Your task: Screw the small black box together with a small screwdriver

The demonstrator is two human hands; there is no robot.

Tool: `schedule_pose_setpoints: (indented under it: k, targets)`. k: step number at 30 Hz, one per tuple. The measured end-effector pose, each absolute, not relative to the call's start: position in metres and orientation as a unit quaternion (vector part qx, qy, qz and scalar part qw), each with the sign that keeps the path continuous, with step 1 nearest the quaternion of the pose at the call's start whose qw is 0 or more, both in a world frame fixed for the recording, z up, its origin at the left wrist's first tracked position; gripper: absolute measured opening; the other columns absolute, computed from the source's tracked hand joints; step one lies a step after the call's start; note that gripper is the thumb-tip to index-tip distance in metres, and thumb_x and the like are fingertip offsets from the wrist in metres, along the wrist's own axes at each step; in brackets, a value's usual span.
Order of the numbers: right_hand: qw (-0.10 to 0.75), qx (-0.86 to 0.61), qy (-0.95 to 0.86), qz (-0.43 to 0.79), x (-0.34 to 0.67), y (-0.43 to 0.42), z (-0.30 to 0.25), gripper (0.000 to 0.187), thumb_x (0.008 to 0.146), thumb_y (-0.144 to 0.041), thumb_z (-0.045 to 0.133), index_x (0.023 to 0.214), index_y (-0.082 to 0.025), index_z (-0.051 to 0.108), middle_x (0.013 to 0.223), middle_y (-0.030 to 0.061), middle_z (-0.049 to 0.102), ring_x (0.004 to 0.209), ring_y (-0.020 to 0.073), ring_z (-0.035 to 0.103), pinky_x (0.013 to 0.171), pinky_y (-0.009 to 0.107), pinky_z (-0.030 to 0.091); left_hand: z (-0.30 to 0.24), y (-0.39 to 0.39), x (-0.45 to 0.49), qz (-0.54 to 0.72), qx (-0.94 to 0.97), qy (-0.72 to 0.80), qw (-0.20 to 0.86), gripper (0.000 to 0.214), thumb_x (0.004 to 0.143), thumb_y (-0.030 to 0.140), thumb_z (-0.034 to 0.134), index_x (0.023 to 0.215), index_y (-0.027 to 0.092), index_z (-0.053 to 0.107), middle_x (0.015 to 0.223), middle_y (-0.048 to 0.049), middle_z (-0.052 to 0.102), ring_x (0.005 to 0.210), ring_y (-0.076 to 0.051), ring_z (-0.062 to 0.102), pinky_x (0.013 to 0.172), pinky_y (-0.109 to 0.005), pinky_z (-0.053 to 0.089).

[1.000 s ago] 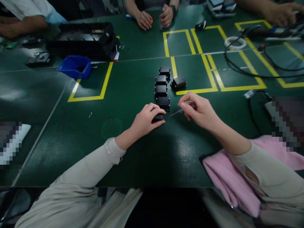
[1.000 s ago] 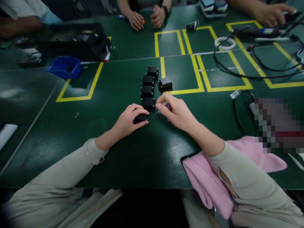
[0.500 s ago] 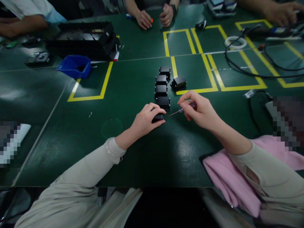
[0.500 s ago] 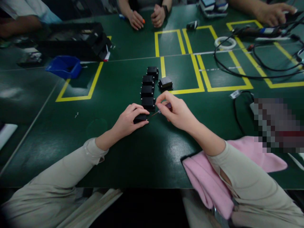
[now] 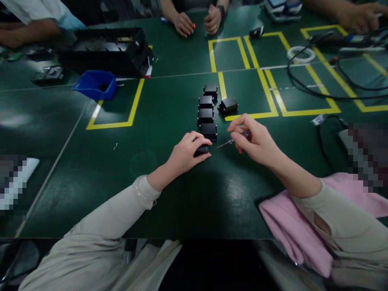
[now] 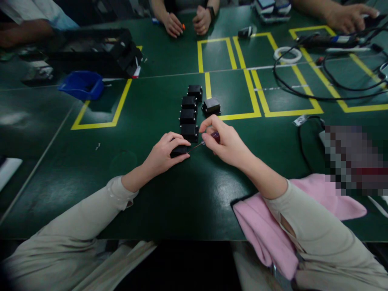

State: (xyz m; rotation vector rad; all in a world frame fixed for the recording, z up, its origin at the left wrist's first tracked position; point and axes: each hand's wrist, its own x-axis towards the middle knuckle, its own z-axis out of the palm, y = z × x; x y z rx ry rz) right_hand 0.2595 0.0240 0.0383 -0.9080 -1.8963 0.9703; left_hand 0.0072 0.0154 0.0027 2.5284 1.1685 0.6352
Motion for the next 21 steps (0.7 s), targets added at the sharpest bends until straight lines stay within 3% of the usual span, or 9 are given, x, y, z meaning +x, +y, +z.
schedule_pose_setpoints:
  k: [5, 11, 16, 21]
  targets:
    - [0.383, -0.372, -0.757, 0.377, 0.2596, 0.0236, 0.0397, 0.013, 0.101, -0.029, 0.058, 0.091, -0.023, 0.052, 0.052, -0.0096, 0.05, 0.04, 0.0078, 0.047, 0.045, 0.023, 0.032, 0.0029, 0.0151, 0.0069, 0.221, 0.875, 0.406, 0.142, 0.028, 0.093, 0.026, 0.072, 0.119, 0.023, 0.062, 0.119, -0.0081, 0.061, 0.111, -0.026, 0.059, 0.094, -0.043, 0.053]
    - [0.395, -0.358, -0.751, 0.39, 0.2595, 0.0233, 0.0392, 0.006, 0.101, -0.027, 0.057, 0.098, -0.023, 0.052, 0.058, -0.0096, 0.051, 0.041, 0.0081, 0.05, 0.044, 0.023, 0.035, 0.0025, 0.0153, 0.0068, 0.221, 0.876, 0.406, 0.136, 0.029, 0.092, 0.025, 0.073, 0.119, 0.023, 0.062, 0.119, -0.0079, 0.061, 0.11, -0.026, 0.059, 0.093, -0.042, 0.053]
    - [0.386, -0.363, -0.755, 0.387, 0.2594, 0.0233, 0.0387, 0.015, 0.102, -0.032, 0.058, 0.091, -0.023, 0.052, 0.054, -0.0094, 0.051, 0.04, 0.0074, 0.047, 0.043, 0.023, 0.032, 0.0021, 0.0156, 0.0066, 0.223, 0.877, 0.403, 0.14, 0.028, 0.093, 0.025, 0.071, 0.119, 0.024, 0.062, 0.118, -0.0076, 0.061, 0.11, -0.026, 0.059, 0.093, -0.042, 0.053]
    - [0.397, -0.355, -0.756, 0.38, 0.26, 0.0237, 0.038, 0.006, 0.1, -0.025, 0.057, 0.1, -0.023, 0.052, 0.059, -0.0096, 0.05, 0.042, 0.0077, 0.049, 0.045, 0.023, 0.035, 0.0015, 0.0159, 0.0063, 0.224, 0.877, 0.401, 0.138, 0.028, 0.093, 0.026, 0.071, 0.12, 0.022, 0.062, 0.118, -0.0084, 0.061, 0.109, -0.026, 0.059, 0.093, -0.042, 0.053]
